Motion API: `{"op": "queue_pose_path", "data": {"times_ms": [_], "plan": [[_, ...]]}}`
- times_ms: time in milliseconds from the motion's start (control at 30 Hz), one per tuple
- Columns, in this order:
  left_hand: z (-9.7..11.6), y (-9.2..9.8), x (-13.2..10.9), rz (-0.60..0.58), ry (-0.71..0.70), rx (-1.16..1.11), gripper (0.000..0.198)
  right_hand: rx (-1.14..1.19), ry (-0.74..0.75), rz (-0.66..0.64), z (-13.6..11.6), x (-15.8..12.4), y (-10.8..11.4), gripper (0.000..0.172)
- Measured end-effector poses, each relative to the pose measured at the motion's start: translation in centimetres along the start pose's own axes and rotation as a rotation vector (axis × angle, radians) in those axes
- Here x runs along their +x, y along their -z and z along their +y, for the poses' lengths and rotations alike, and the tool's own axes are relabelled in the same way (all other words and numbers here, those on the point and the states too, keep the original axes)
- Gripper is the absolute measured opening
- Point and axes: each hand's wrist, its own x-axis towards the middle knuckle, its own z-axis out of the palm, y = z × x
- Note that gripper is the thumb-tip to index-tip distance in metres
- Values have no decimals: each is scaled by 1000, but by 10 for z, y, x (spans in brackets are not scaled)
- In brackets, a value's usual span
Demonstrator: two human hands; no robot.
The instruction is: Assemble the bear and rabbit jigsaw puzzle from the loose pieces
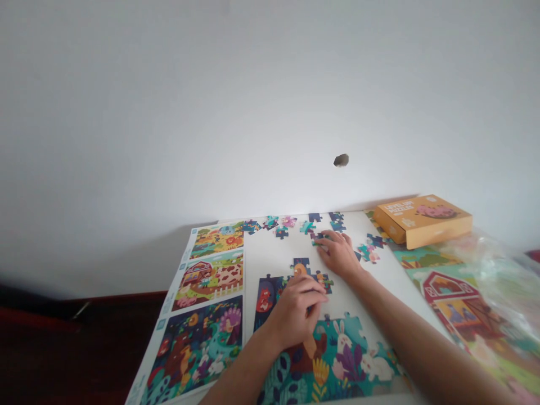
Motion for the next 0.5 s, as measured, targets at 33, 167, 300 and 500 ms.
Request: {"op": "queue_pose_path", "data": {"times_ms": [33,167,300,500], "plan": [[-2,1,0,27,47,59,26,-1,-25,3,0,0,0,26],[-10,3,-4,53,290,330,29,13,-73,3,1,1,-1,27],[-13,3,-7,-16,400,451,37,13,-118,29,2,2,1,27],[-12,3,-5,-27,404,440,35,42,-157,24,7,5,1,29]]}}
